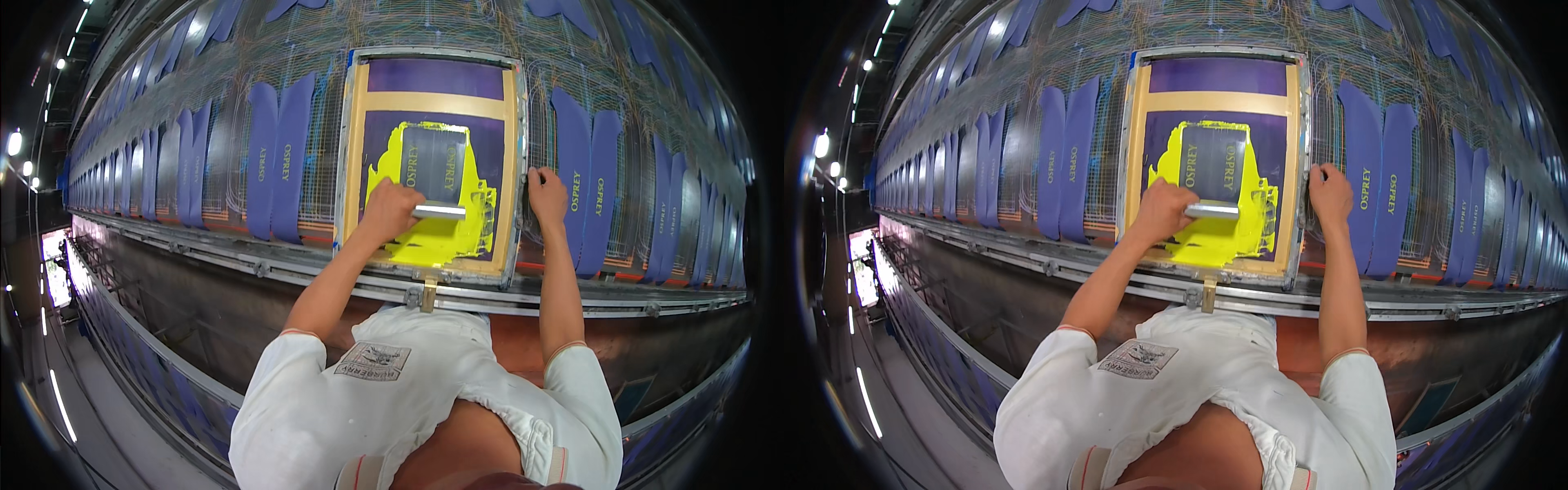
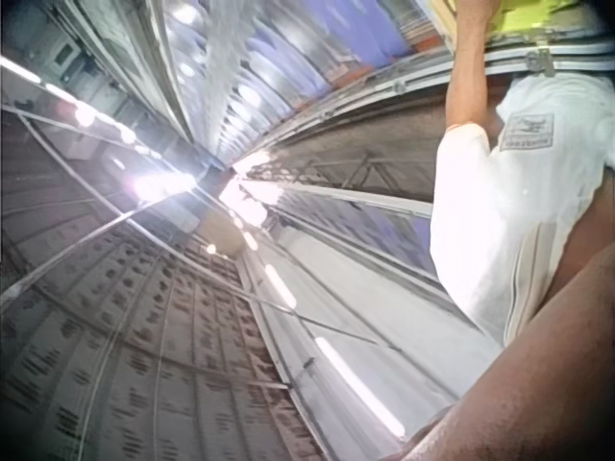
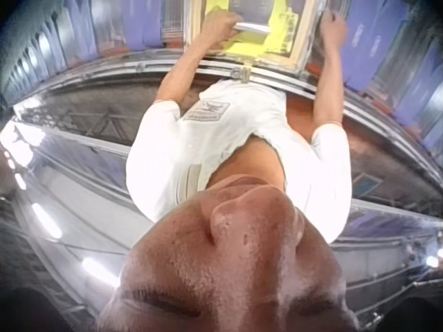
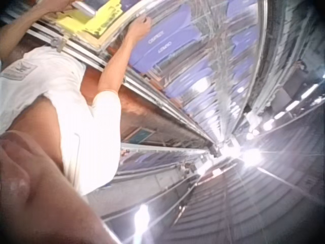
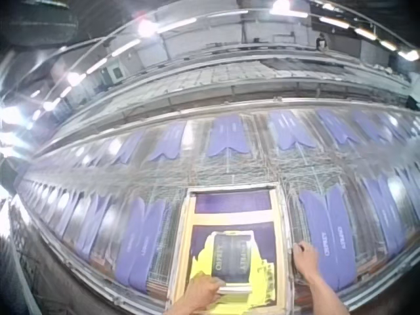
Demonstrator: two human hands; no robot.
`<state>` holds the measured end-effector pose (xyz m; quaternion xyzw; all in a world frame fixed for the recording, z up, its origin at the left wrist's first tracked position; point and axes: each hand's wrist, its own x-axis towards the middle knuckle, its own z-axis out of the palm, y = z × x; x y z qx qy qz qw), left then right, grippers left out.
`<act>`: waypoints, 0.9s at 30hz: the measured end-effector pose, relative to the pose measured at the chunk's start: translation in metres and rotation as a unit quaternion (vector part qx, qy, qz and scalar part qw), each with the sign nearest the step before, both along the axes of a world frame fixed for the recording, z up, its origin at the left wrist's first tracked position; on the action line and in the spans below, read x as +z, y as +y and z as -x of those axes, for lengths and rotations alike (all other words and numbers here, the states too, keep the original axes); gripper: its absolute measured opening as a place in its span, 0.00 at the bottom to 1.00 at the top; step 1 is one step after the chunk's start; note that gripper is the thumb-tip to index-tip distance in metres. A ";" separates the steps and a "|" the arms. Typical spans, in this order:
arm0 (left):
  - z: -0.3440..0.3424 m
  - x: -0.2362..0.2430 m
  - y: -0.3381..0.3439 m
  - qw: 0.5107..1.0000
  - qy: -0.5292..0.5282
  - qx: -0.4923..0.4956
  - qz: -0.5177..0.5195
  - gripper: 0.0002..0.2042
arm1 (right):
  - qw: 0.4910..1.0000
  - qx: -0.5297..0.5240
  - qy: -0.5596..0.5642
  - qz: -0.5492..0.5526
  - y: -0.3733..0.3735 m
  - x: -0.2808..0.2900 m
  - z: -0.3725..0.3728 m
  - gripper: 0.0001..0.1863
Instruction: The person uses a squeegee to pull yellow ink across a screen-printing frame, imprinting the 'OSPREY' logo onto purple fabric pieces arranged on a conveyor. The person repeatedly repositions the frame and applies ink to successive items.
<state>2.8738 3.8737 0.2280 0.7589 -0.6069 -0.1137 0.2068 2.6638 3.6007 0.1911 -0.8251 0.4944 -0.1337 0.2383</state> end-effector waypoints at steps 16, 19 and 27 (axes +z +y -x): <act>-0.069 -0.019 -0.082 0.998 -0.033 0.014 0.053 0.06 | 0.908 0.416 0.014 0.039 0.038 0.031 -0.124 0.11; -0.019 -0.013 -0.024 0.999 -0.014 0.004 0.037 0.13 | 0.910 0.412 -0.003 0.041 0.097 0.035 -0.075 0.14; -0.035 -0.005 -0.038 0.999 -0.032 -0.008 0.031 0.10 | 0.905 0.422 0.002 0.053 0.079 0.047 -0.084 0.12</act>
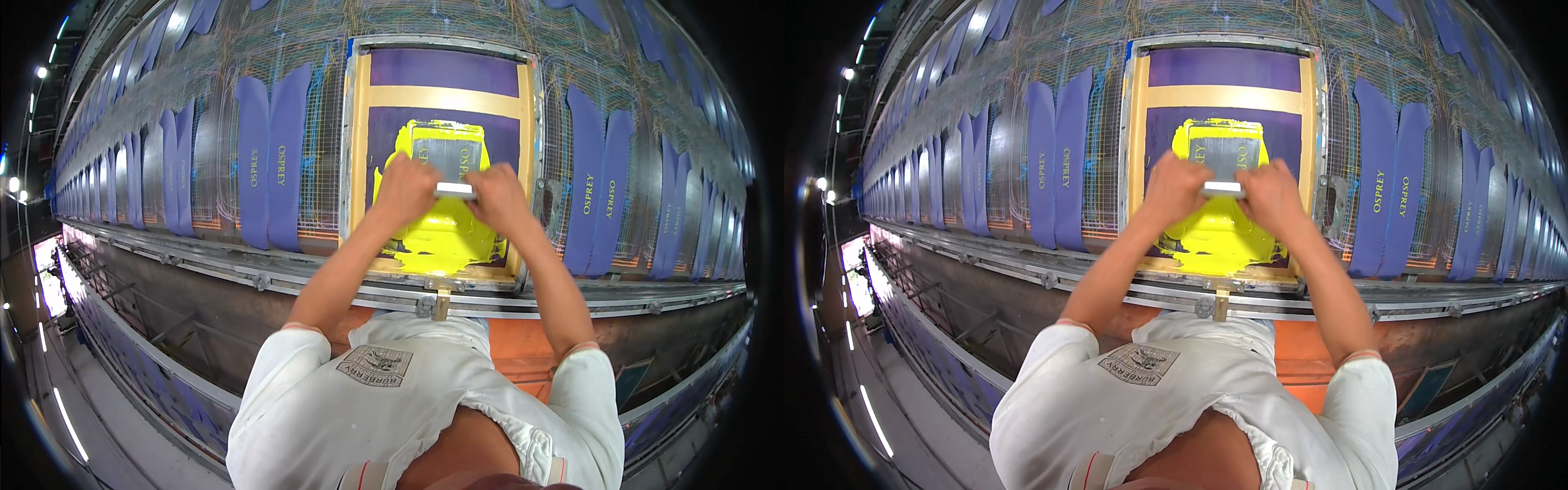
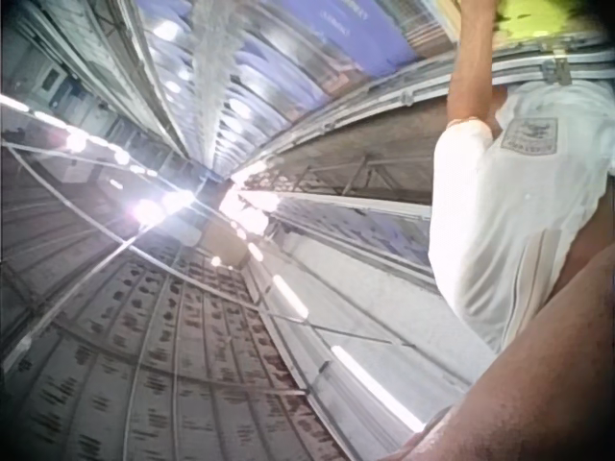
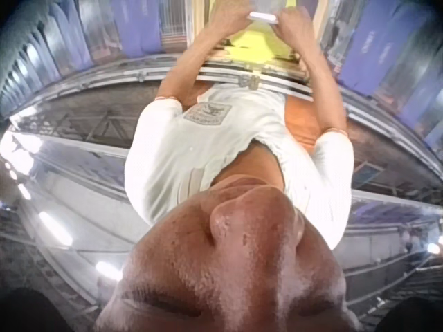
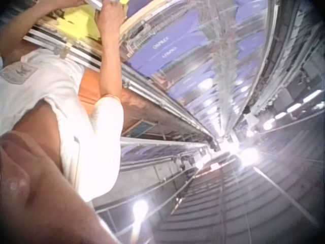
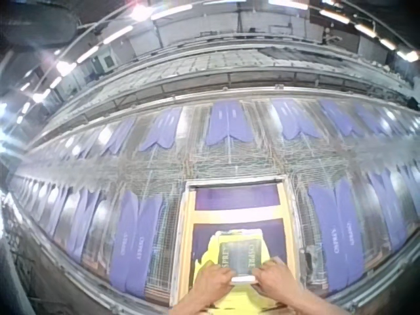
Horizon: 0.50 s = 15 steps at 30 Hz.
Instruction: The person uses a squeegee to pull yellow ink across a screen-printing frame, imprinting the 'OSPREY' logo onto purple fabric pieces arranged on a conveyor. The person repeatedly repositions the frame and applies ink to successive items.
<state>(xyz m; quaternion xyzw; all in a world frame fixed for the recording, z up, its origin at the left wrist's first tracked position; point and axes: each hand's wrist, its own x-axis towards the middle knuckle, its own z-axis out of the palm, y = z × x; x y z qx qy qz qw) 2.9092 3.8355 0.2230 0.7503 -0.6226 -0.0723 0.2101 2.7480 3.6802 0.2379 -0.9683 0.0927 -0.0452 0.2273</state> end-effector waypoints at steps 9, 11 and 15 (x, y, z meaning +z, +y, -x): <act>-0.084 -0.002 -0.094 1.000 -0.016 0.010 -0.022 0.10 | 0.998 -0.023 0.061 -0.005 -0.091 -0.010 -0.092 0.11; -0.082 -0.009 -0.091 1.000 -0.010 0.013 -0.018 0.10 | 0.999 -0.019 0.030 -0.007 -0.090 -0.016 -0.090 0.11; -0.058 -0.016 -0.068 1.000 0.007 0.025 0.010 0.11 | 1.000 -0.016 0.001 -0.009 -0.068 -0.020 -0.068 0.11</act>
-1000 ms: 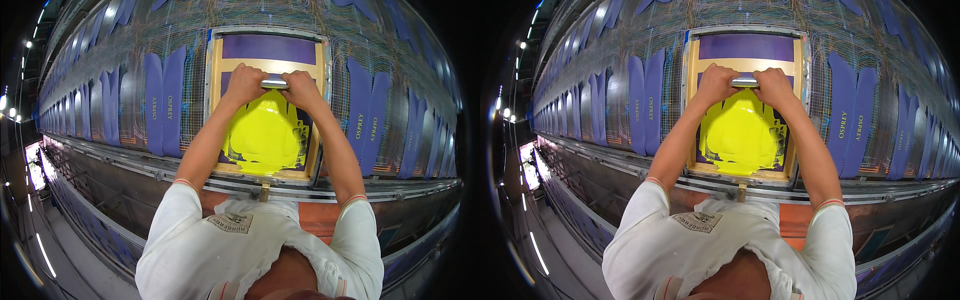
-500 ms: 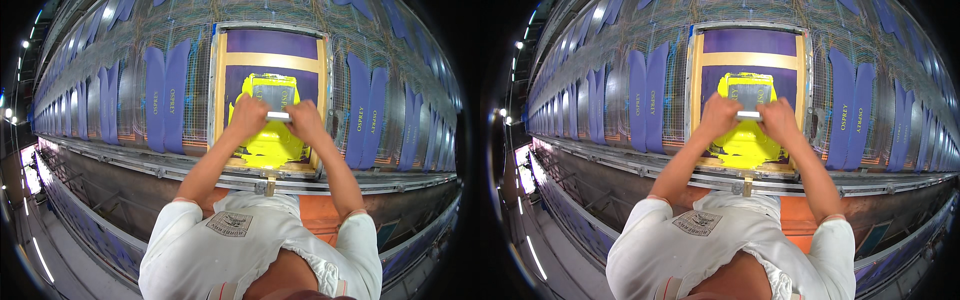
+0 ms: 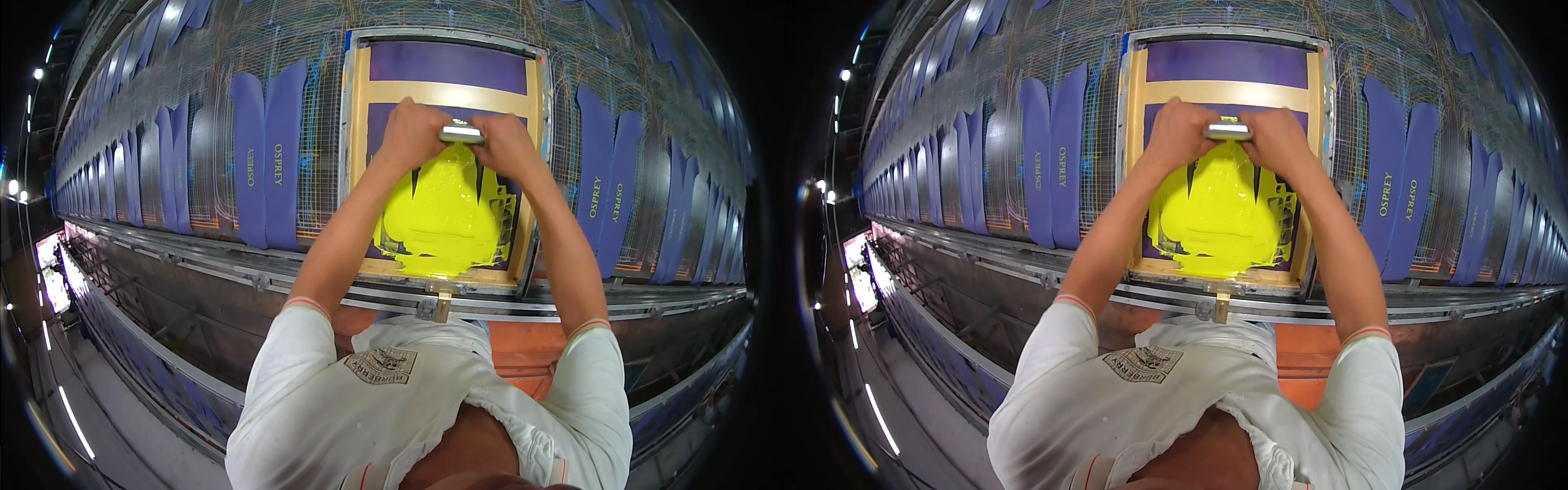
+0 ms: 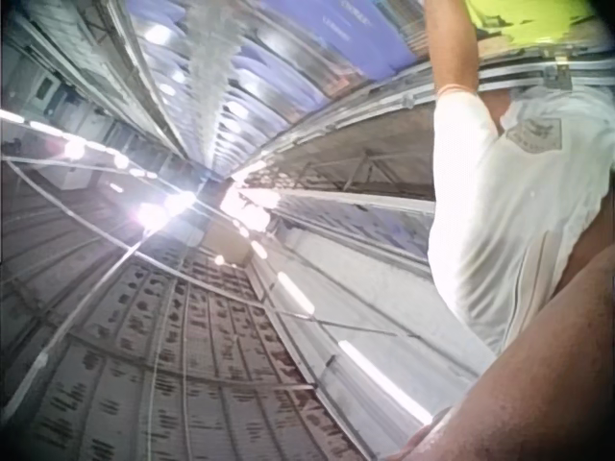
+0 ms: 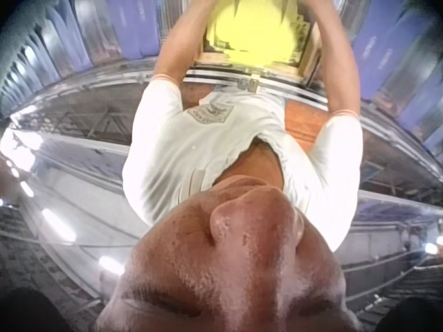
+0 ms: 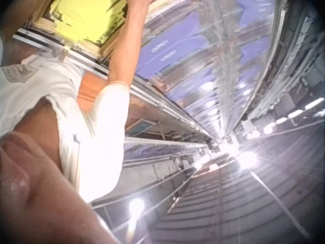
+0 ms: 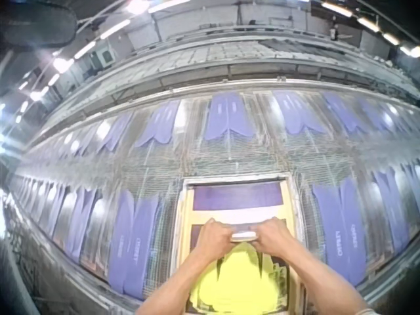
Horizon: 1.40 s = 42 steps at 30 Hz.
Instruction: The person uses a squeegee to pull yellow ink across a screen-printing frame, imprinting the 'OSPREY' logo onto purple fabric pieces arranged on a conveyor. The person repeatedly repositions the frame and applies ink to successive items.
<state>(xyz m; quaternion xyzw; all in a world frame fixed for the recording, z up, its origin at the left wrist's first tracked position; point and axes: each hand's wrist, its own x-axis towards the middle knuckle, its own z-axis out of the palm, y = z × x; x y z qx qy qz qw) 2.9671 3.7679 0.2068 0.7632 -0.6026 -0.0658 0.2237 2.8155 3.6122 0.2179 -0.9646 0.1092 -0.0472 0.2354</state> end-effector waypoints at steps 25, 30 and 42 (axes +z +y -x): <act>0.080 0.033 0.160 0.997 -0.003 0.051 0.052 0.12 | 0.902 -0.395 -0.142 -0.098 0.024 0.012 0.102 0.17; -0.030 0.044 0.262 0.998 -0.017 0.051 0.018 0.09 | 0.887 -0.389 -0.191 -0.161 0.152 -0.018 -0.001 0.14; -0.127 0.034 0.405 0.999 -0.012 0.000 -0.037 0.08 | 0.876 -0.405 -0.207 -0.159 0.257 -0.032 -0.114 0.15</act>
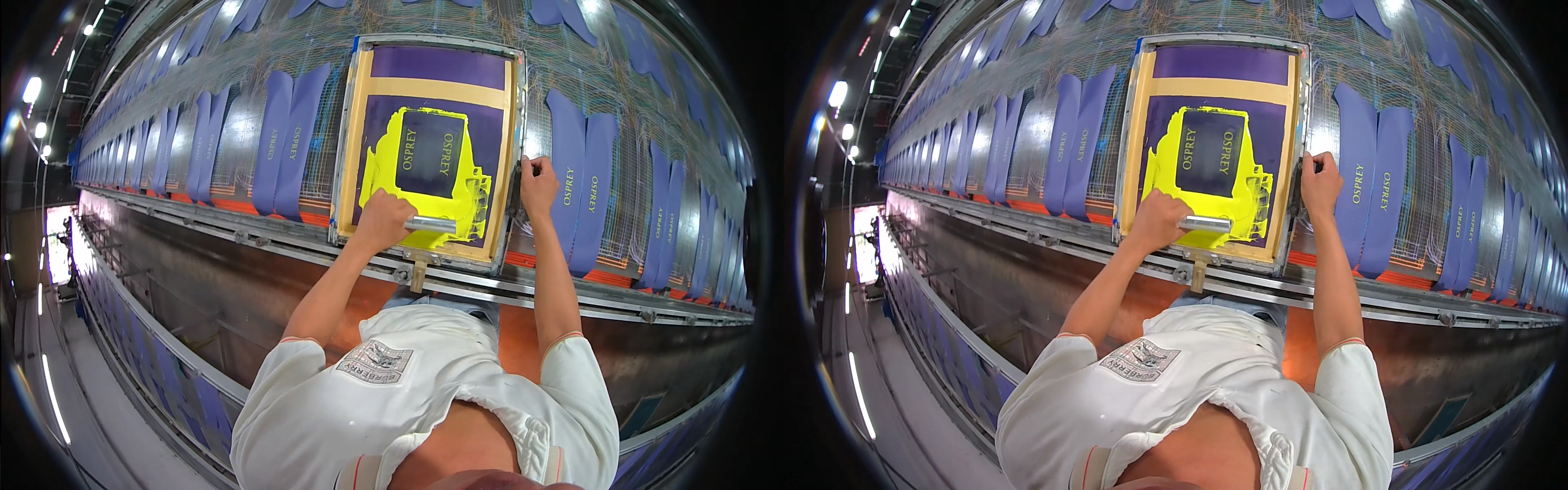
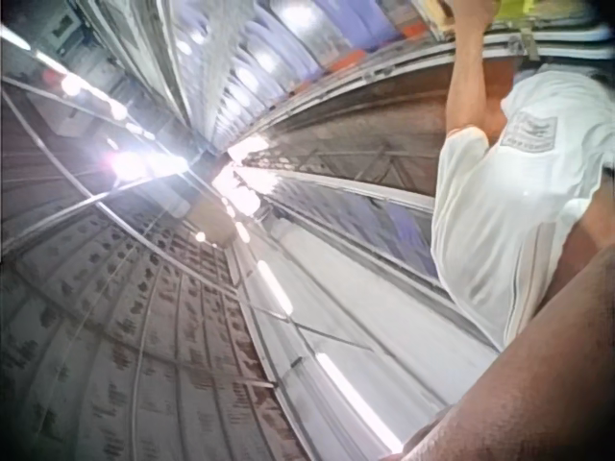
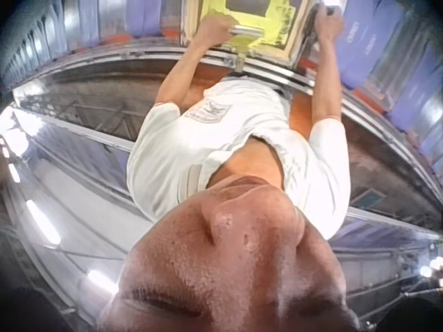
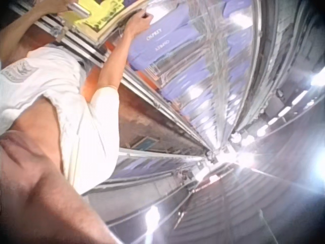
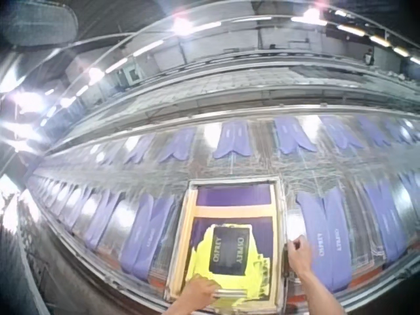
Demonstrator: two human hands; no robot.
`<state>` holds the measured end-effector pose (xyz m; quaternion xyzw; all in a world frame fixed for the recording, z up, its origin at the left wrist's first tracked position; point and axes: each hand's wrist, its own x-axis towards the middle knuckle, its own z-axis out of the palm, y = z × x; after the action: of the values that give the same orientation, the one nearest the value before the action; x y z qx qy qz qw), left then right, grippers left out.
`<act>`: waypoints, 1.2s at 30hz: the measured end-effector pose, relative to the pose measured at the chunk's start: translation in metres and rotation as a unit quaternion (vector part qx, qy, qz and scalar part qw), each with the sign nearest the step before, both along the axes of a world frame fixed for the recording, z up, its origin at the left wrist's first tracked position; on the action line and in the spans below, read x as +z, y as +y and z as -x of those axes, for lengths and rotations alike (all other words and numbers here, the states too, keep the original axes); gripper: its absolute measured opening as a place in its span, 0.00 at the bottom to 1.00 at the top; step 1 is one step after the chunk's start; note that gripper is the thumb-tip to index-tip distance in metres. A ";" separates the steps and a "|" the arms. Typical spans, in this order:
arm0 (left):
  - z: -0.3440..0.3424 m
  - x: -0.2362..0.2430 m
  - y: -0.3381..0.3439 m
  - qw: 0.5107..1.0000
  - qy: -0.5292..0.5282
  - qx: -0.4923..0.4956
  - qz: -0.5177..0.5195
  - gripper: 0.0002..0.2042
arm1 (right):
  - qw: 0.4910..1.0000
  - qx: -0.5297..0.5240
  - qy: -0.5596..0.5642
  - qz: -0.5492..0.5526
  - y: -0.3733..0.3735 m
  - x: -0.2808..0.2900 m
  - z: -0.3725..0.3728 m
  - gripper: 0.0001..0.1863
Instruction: The person uses a squeegee to pull yellow ink across a screen-printing frame, imprinting the 'OSPREY' logo onto purple fabric pieces arranged on a conveyor. The person repeatedly repositions the frame and applies ink to successive items.
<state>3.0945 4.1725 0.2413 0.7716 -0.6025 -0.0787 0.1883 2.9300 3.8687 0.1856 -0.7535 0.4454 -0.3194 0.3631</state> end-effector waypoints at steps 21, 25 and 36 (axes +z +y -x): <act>-0.159 -0.021 -0.155 0.998 -0.001 -0.004 0.061 0.08 | 0.882 0.388 0.219 0.152 -0.004 0.044 -0.168 0.12; -0.117 -0.033 -0.110 0.998 -0.011 -0.008 0.069 0.05 | 0.881 0.392 0.211 0.163 0.040 0.039 -0.124 0.11; -0.105 -0.022 -0.097 0.999 -0.028 -0.024 0.038 0.08 | 0.873 0.392 0.205 0.208 0.050 0.044 -0.107 0.11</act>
<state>3.1992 4.0756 0.2197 0.7513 -0.6283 -0.0381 0.1985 3.0370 3.9189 0.2298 -0.9729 0.1013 -0.0752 0.1938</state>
